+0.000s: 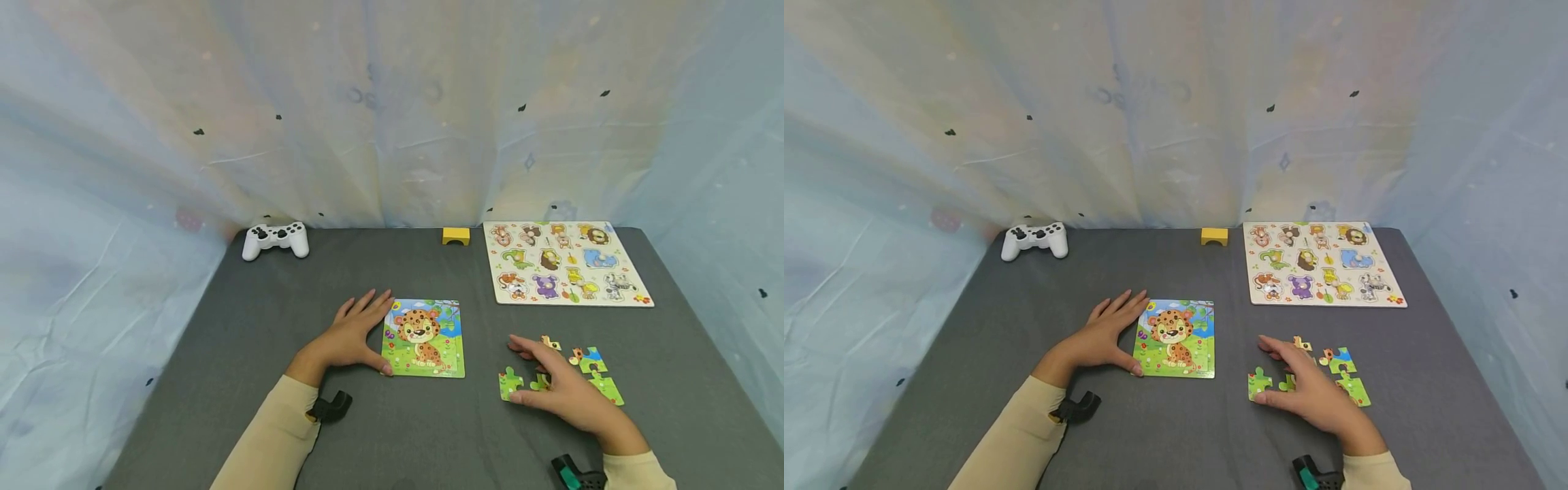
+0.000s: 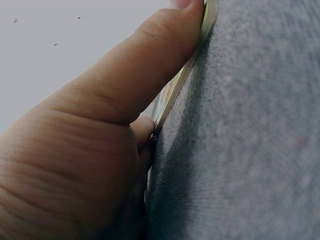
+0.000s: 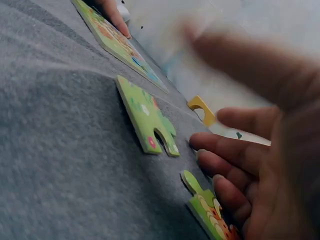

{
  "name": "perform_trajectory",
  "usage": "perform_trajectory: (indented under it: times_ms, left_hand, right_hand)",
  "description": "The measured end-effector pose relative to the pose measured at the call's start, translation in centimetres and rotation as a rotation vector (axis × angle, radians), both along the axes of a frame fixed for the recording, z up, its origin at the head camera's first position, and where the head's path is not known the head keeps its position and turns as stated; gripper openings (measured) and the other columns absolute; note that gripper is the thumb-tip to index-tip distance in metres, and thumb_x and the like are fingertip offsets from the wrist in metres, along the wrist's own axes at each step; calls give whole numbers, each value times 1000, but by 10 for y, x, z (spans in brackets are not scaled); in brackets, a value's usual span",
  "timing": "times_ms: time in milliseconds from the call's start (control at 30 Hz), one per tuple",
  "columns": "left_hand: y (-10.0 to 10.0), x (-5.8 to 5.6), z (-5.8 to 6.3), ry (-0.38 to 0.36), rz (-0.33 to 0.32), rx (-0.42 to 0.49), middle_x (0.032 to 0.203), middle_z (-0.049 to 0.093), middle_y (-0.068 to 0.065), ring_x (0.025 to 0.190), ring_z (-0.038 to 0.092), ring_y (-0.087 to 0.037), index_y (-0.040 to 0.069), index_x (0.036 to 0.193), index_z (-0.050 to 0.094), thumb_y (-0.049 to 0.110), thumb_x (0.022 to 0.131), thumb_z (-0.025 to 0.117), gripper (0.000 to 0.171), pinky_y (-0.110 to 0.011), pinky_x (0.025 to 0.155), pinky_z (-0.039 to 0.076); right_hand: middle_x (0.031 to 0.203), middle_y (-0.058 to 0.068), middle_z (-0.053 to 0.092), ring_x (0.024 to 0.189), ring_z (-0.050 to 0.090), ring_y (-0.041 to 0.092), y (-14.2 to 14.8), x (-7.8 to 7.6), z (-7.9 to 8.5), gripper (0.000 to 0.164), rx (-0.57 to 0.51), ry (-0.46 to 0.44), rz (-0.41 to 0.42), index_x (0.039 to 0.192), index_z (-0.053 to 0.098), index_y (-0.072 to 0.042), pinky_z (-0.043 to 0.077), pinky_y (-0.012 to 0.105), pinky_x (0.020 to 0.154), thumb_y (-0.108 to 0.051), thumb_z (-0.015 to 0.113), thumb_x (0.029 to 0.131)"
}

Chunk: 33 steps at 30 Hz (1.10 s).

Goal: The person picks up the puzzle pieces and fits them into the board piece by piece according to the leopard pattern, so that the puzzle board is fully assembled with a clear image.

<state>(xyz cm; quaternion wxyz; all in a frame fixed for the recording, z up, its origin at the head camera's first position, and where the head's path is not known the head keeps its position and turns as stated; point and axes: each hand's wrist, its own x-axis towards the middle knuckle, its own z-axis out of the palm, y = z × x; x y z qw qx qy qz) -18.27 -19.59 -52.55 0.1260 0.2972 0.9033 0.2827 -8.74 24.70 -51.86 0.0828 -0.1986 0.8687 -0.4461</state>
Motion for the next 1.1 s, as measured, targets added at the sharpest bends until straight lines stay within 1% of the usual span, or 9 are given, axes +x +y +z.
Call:
perform_trajectory:
  times_ms: [133,200,333,467,567,633,933,1033,1100]
  left_hand:
    - [0,0,2,4,1,-9,182,11,-4,166,1,-31,15,177,19,69,72,94,140,-62,127,-3]
    - [0,0,3,2,1,-14,182,10,-3,166,1,-31,15,177,18,68,72,95,140,-62,127,-3]
    - [1,0,6,-4,0,-27,182,9,-2,166,0,-29,16,177,17,67,72,96,140,-62,127,-3]
    - [1,0,5,-8,1,-39,182,8,0,166,-1,-28,17,177,17,68,73,95,140,-62,127,-3]
    - [0,0,5,-11,4,-44,182,8,1,166,-2,-26,18,177,16,69,73,95,140,-61,127,-3]
    - [0,0,4,-12,6,-41,182,8,1,166,-2,-26,19,177,16,69,73,95,140,-60,128,-3]
    - [0,-1,-1,-6,10,-38,182,8,4,166,-2,-24,20,177,17,71,72,94,140,-59,128,-4]
    - [0,-1,-1,-8,12,-37,182,8,4,166,-2,-24,20,177,17,72,71,94,141,-59,128,-4]
    - [1,-1,0,-9,12,-38,182,7,4,166,-3,-23,21,177,17,72,71,93,141,-59,128,-4]
  right_hand:
    - [156,10,53,145,44,42,-2,-1,1,67,100,54,32,150,64,-15,42,69,106,-36,92,92]
    - [156,13,53,144,43,47,-2,-1,2,57,110,77,50,141,70,-16,41,72,104,-31,92,91]
    - [154,12,54,143,43,47,-6,0,5,44,109,90,42,128,72,-21,41,71,103,-26,94,90]
    - [137,2,63,130,56,32,-10,1,8,39,92,84,-1,123,70,-21,48,58,101,-20,93,91]
    - [119,-7,65,110,63,17,-13,1,9,32,69,55,-43,121,72,-20,55,43,91,-15,89,94]
    - [110,-8,64,99,63,12,-15,2,10,27,52,34,-68,119,74,-19,56,36,82,-11,87,96]
    - [89,-5,68,72,64,15,-23,7,12,12,-59,17,-172,111,75,-12,54,32,62,-11,81,101]
    - [85,-5,69,68,65,16,-27,8,10,4,-136,56,-155,105,75,-11,54,32,59,-11,78,103]
    - [83,-6,70,66,66,17,-31,8,8,6,-183,96,-132,101,76,-13,55,32,58,-8,77,103]
